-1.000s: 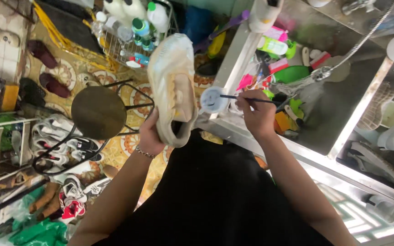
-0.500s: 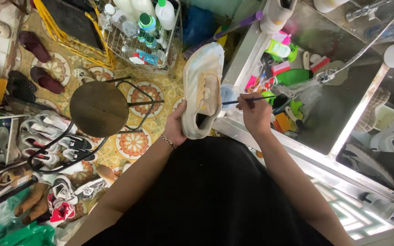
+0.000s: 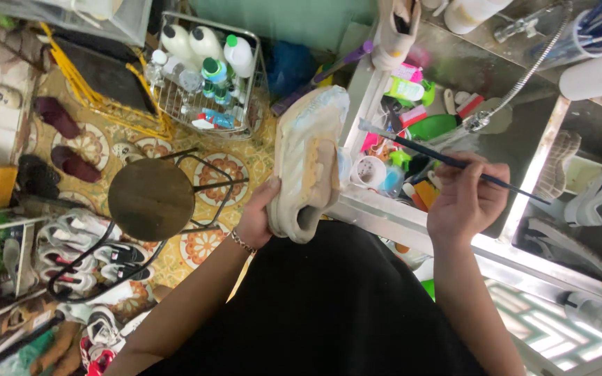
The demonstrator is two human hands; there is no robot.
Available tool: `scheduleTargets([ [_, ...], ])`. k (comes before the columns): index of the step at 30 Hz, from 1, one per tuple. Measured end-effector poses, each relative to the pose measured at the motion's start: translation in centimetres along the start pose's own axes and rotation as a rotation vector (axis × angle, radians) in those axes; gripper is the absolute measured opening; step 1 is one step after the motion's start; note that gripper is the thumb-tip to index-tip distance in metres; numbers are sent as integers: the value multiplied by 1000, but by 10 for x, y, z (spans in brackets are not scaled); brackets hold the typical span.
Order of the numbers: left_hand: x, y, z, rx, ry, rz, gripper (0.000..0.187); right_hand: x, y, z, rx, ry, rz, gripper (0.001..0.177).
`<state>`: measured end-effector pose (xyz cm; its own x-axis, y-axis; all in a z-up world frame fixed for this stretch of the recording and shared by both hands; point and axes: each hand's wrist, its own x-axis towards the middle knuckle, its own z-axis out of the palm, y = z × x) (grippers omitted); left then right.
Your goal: The person cleans a white sneaker at a double-basin sink. They use a brush to scrub the shoe's exterior and sole, rinse it under running water, and then use a smaller brush to clean the interior and sole details.
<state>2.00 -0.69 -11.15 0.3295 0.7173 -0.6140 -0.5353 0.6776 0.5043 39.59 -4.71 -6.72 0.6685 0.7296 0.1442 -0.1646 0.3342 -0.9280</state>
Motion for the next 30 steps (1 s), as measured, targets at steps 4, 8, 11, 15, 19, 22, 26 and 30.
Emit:
scheduleTargets([
  [4,30,-51,-39,139,-37,102,63,-4,-20,25,-39,-68,-190,34],
  [8,11,-33,-4,228,-104,206,53,-2,-23,30,-74,-74,-279,36],
  [11,-6,-13,20,322,-213,291,41,-1,-35,34,-51,-26,-328,32],
  [15,-13,-16,25,443,-205,340,44,-28,-51,51,-134,23,-346,37],
  [19,-15,-18,23,519,-211,379,41,-31,-61,48,-165,-45,-362,37],
  [22,-20,-17,25,526,-209,377,37,-14,-62,39,-129,111,-413,37],
  [26,-22,-12,28,558,-235,393,39,-29,-72,55,-146,142,-351,36],
  [30,-30,-6,31,553,-263,399,39,-26,-81,70,-115,274,-318,50],
])
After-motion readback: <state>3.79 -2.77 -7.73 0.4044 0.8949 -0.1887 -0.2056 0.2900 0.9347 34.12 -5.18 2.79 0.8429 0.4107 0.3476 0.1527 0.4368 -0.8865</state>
